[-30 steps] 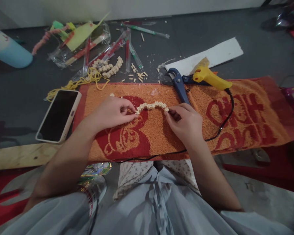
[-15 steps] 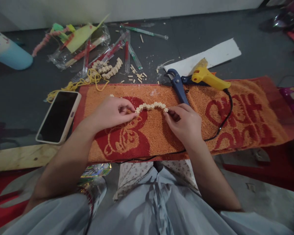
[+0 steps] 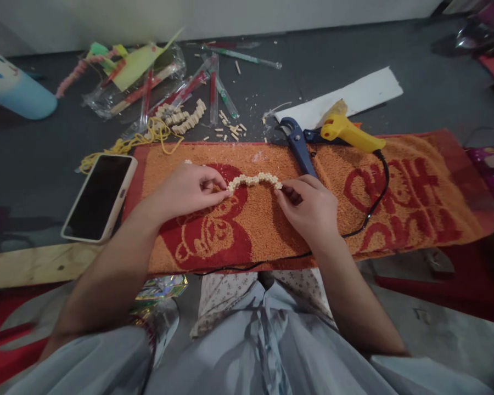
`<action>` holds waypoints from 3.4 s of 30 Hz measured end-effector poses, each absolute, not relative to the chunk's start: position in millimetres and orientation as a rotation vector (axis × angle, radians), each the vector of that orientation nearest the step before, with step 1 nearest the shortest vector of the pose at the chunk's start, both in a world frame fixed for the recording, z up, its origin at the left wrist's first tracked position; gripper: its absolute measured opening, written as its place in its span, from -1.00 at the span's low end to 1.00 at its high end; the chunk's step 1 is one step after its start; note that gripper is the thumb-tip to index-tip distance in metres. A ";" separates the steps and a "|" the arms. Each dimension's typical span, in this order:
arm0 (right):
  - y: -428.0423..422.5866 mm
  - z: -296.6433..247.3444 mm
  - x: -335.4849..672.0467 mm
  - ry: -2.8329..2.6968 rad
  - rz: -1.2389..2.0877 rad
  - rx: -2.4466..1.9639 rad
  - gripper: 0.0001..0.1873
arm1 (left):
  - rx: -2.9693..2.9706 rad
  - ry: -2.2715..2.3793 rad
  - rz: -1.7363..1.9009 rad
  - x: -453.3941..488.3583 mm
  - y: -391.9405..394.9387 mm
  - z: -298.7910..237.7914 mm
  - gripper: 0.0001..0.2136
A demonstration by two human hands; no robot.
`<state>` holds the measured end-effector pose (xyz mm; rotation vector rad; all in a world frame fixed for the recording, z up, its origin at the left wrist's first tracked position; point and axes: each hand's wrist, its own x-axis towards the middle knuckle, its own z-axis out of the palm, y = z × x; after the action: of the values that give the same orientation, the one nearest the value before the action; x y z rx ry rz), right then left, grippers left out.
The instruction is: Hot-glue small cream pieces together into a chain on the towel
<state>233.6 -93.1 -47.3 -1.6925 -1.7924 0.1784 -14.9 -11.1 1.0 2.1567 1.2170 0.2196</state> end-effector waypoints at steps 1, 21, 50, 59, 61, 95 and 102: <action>-93.1 -47.4 233.5 -1.792 0.178 -1.692 -0.80 | 2.162 1.209 0.219 -15.1 -10.9 0.3 -0.77; -93.2 -49.7 233.9 -1.795 0.131 -1.631 -0.80 | 2.199 1.185 0.245 -13.7 -10.6 -1.3 -0.81; -91.3 -46.1 231.4 -1.708 0.193 -1.698 -0.86 | 2.244 1.158 0.268 -14.0 -11.5 -0.1 -0.81; -91.2 -46.5 230.8 -1.705 0.197 -1.694 -0.88 | 2.242 1.171 0.254 -14.7 -11.1 -0.5 -0.82; -91.4 -46.3 231.8 -1.701 0.207 -1.694 -0.87 | 2.243 1.177 0.244 -14.7 -11.3 0.1 -0.82; -105.6 -29.5 219.7 -1.833 0.403 -1.527 -0.88 | 2.370 1.017 0.319 4.3 -33.0 -1.6 -0.79; -90.1 -36.2 232.5 -1.790 0.254 -1.767 -0.92 | 2.544 1.005 0.243 3.3 -34.6 -5.0 -0.70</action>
<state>232.5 -90.1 -36.2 -1.7672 -1.7896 0.2536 3.3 -34.6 -5.0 2.5441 1.0051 0.2432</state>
